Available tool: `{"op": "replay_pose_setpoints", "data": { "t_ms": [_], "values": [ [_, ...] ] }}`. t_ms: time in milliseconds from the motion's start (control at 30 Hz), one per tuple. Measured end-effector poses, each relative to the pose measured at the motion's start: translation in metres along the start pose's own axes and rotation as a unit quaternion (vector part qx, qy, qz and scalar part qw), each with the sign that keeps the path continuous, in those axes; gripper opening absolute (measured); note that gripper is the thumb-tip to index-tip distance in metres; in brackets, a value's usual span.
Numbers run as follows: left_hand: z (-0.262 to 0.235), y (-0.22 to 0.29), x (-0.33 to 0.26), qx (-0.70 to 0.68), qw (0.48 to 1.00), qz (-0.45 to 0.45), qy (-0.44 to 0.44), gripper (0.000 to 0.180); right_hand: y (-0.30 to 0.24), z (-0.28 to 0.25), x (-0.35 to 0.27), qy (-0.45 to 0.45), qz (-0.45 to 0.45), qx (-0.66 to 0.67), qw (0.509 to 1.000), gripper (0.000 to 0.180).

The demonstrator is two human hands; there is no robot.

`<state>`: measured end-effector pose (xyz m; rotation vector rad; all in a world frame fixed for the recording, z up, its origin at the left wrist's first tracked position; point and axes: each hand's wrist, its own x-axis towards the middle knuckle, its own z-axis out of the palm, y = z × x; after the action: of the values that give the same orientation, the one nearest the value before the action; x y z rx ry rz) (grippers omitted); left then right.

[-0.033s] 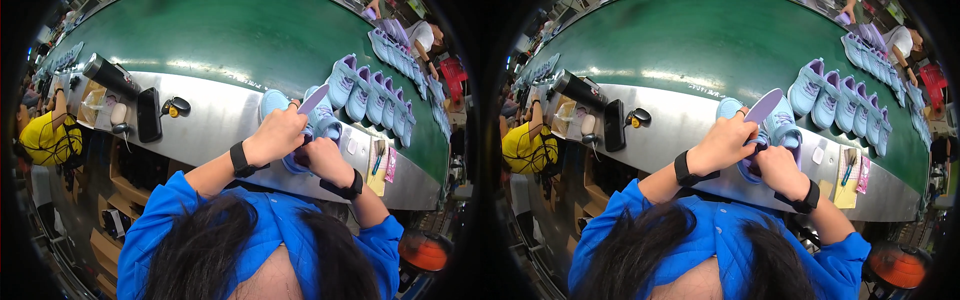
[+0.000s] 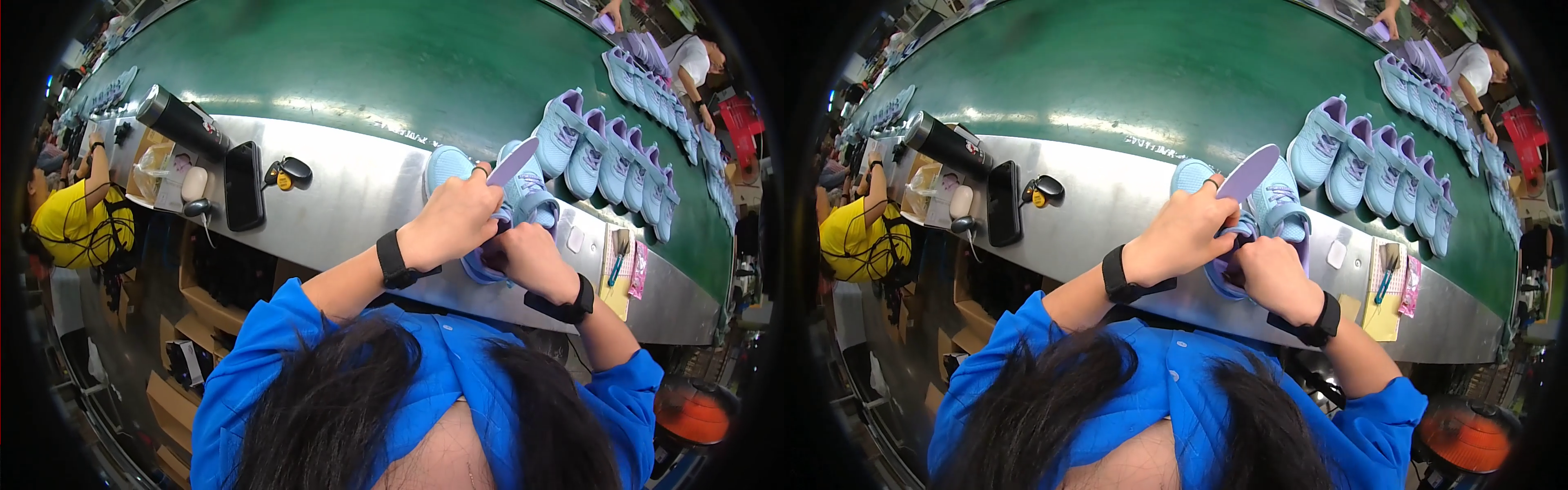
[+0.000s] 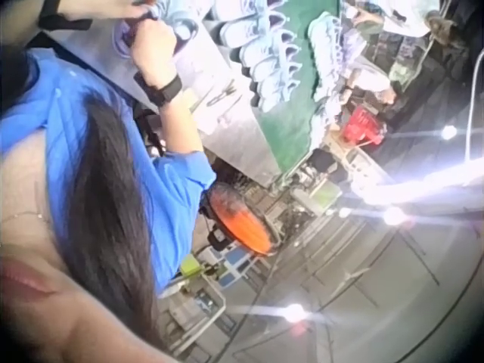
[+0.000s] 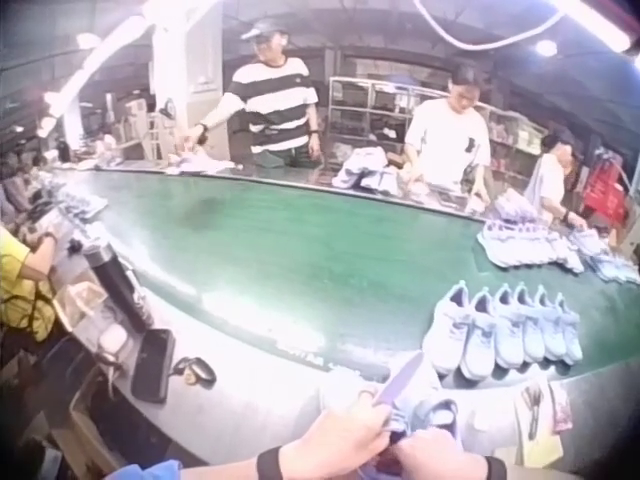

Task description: Inserting insoles into light blue sneakers on an assembly line.

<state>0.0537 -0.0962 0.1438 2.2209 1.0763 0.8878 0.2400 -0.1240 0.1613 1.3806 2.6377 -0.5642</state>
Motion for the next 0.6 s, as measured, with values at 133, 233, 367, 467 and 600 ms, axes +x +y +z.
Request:
{"op": "replay_pose_setpoints", "data": {
  "t_ms": [133,233,367,467,600],
  "values": [
    [0.001,0.005,0.001,0.008,1.000,-0.026,-0.006,0.017,0.006,-0.001,0.000,-0.004,-0.004,0.077,0.997,0.011],
    [0.003,0.007,0.001,0.028,0.999,-0.021,-0.001,0.018,-0.002,0.001,-0.005,0.012,0.003,0.043,0.999,0.010],
    [0.003,0.005,0.002,0.041,0.999,-0.016,-0.004,0.018,-0.011,-0.008,0.001,-0.045,-0.044,-0.130,0.990,0.003],
    [0.000,0.003,0.005,0.020,1.000,-0.011,-0.008,0.018,-0.006,-0.006,0.007,0.007,-0.179,-0.211,0.961,0.006],
    [-0.004,0.005,0.007,-0.010,1.000,-0.004,-0.022,0.016,0.009,-0.013,0.016,-0.041,-0.265,-0.213,0.939,0.008]
  ]
}}
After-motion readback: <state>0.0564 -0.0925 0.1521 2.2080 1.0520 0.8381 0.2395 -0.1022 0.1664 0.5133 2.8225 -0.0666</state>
